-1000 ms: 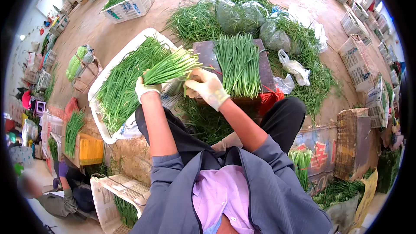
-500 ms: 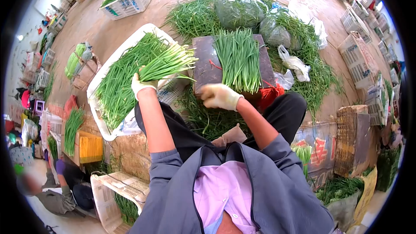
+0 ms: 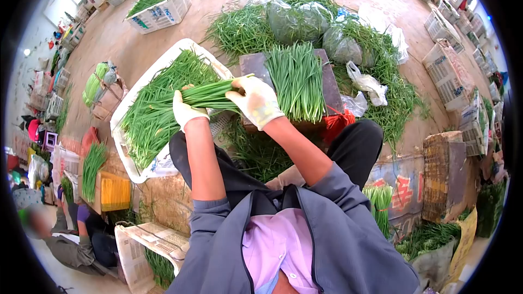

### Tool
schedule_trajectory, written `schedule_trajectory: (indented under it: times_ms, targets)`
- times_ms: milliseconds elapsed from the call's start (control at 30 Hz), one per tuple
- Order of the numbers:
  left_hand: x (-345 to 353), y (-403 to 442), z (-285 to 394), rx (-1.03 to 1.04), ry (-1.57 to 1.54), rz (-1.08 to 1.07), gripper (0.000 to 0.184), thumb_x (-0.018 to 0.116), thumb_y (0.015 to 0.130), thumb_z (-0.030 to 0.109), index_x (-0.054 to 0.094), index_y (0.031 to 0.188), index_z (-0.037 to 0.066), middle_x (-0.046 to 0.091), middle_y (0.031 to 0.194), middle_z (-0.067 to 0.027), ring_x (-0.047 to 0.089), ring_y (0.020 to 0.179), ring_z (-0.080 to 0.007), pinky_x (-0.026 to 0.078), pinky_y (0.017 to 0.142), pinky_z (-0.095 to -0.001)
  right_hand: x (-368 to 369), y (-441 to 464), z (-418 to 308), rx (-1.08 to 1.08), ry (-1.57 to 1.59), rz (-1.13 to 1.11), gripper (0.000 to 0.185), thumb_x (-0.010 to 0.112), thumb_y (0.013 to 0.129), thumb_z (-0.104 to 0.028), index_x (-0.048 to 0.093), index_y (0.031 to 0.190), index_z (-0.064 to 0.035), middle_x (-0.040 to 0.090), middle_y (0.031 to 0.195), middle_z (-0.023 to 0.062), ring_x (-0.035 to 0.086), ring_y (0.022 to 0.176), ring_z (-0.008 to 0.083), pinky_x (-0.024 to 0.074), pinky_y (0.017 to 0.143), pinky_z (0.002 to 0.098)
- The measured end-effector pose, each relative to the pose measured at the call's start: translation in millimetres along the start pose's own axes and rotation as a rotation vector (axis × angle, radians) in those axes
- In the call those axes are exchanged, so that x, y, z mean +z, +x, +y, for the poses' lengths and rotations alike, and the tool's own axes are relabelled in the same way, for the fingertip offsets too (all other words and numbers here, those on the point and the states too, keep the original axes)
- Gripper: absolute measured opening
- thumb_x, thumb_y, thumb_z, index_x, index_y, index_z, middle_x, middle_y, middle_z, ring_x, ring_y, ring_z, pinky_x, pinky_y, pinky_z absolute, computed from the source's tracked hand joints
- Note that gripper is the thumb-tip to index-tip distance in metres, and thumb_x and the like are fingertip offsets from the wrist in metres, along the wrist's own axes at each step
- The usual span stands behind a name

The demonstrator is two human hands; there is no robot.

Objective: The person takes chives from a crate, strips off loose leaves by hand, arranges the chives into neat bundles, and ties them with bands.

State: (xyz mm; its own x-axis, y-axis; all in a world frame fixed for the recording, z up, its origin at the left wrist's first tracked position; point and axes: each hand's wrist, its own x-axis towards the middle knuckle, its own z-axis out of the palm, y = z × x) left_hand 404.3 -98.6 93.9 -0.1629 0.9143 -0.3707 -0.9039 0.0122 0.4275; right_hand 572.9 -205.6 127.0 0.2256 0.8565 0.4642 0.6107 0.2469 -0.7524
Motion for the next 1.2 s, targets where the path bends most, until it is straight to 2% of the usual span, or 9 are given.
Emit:
schedule_trajectory:
  times_ms: [100,167,233,367,433,500,700,967,1200]
  targets:
    - [5.4,-10.5,4.2,0.008,0.063,0.004,0.026,0.051,0.100,0.030,0.058,0.095,0.006,0.063,0.094,-0.0078,0.061,0.092,-0.0259,0.051,0.087,-0.0445,-3.1,3.8,20.9,-0.130,0.302,-0.016,0.019,0.072,0.086,-0.015,0.071,0.100,-0.0031,0.071,0.089,0.0112,0.068,0.079,0.0233,0.0529,0.073,0.0322]
    - [0.6,2.1,10.6,0.012,0.026,-0.017,0.027,0.051,0.100,0.034,0.059,0.094,0.009,0.064,0.098,-0.0070,0.062,0.092,-0.0263,0.051,0.087,-0.0480,-34.1,0.0,10.3,0.404,1.012,-0.087,0.012,0.068,0.092,-0.014,0.072,0.099,-0.0048,0.071,0.094,0.0073,0.068,0.081,0.0183,0.0544,0.071,0.0278]
    - [5.0,-12.3,19.6,-0.020,0.125,0.079,0.029,0.050,0.099,0.039,0.060,0.095,0.012,0.065,0.100,-0.0062,0.062,0.093,-0.0271,0.050,0.087,-0.0526,-55.9,-12.6,16.9,0.321,1.684,0.025,0.014,0.066,0.091,-0.010,0.068,0.101,0.0002,0.072,0.092,0.0105,0.068,0.078,0.0164,0.0544,0.070,0.0265]
    - [-19.8,23.8,30.8,-0.061,0.026,0.024,0.030,0.047,0.099,0.037,0.058,0.092,0.010,0.064,0.097,-0.0083,0.061,0.092,-0.0282,0.048,0.088,-0.0512,-93.3,-32.2,38.7,0.353,0.825,-0.845,0.023,0.070,0.085,-0.012,0.070,0.103,0.0011,0.072,0.092,0.0127,0.069,0.077,0.0182,0.0559,0.069,0.0284]
    - [-24.6,28.4,34.2,-0.024,0.005,-0.173,0.024,0.053,0.097,0.029,0.057,0.093,0.006,0.063,0.092,-0.0090,0.060,0.087,-0.0272,0.049,0.086,-0.0446,-70.9,-40.8,65.3,0.112,0.353,-0.706,0.029,0.073,0.083,-0.016,0.069,0.106,0.0019,0.072,0.092,0.0117,0.069,0.079,0.0170,0.0563,0.071,0.0283]
    - [-35.0,34.9,38.8,-0.047,-0.053,-0.310,0.020,0.058,0.095,0.024,0.057,0.098,0.004,0.063,0.092,-0.0065,0.060,0.084,-0.0247,0.049,0.085,-0.0413,-75.1,-45.5,75.5,0.699,0.760,-0.594,0.026,0.067,0.091,-0.021,0.067,0.105,0.0007,0.071,0.093,0.0067,0.068,0.083,0.0139,0.0543,0.075,0.0267]
    - [-26.5,0.2,41.7,-0.436,-0.481,-0.803,0.036,0.065,0.091,0.013,0.054,0.123,0.001,0.053,0.083,0.0048,0.054,0.071,-0.0072,0.047,0.072,-0.0276,-55.7,-47.5,91.2,0.719,0.815,-0.483,0.024,0.065,0.095,-0.021,0.067,0.105,0.0006,0.070,0.092,0.0057,0.066,0.080,0.0128,0.0545,0.074,0.0259]
    - [-18.7,-15.1,32.8,-0.409,-0.525,-0.998,0.034,0.064,0.090,0.013,0.054,0.120,0.000,0.047,0.071,0.0081,0.052,0.059,-0.0049,0.044,0.060,-0.0247,-53.1,-35.3,78.9,0.474,0.675,-0.596,0.035,0.062,0.096,-0.030,0.068,0.107,0.0027,0.071,0.098,0.0064,0.065,0.087,0.0136,0.0520,0.081,0.0277]
    - [-23.3,-14.6,-1.8,-0.482,-0.340,-1.057,0.044,0.067,0.089,0.019,0.052,0.126,-0.001,0.038,0.066,0.0079,0.042,0.052,-0.0037,0.037,0.052,-0.0232,-23.6,-30.9,54.8,0.139,0.128,-0.685,0.060,0.060,0.091,-0.054,0.068,0.116,-0.0002,0.067,0.117,0.0203,0.062,0.111,0.0331,0.0467,0.098,0.0384]
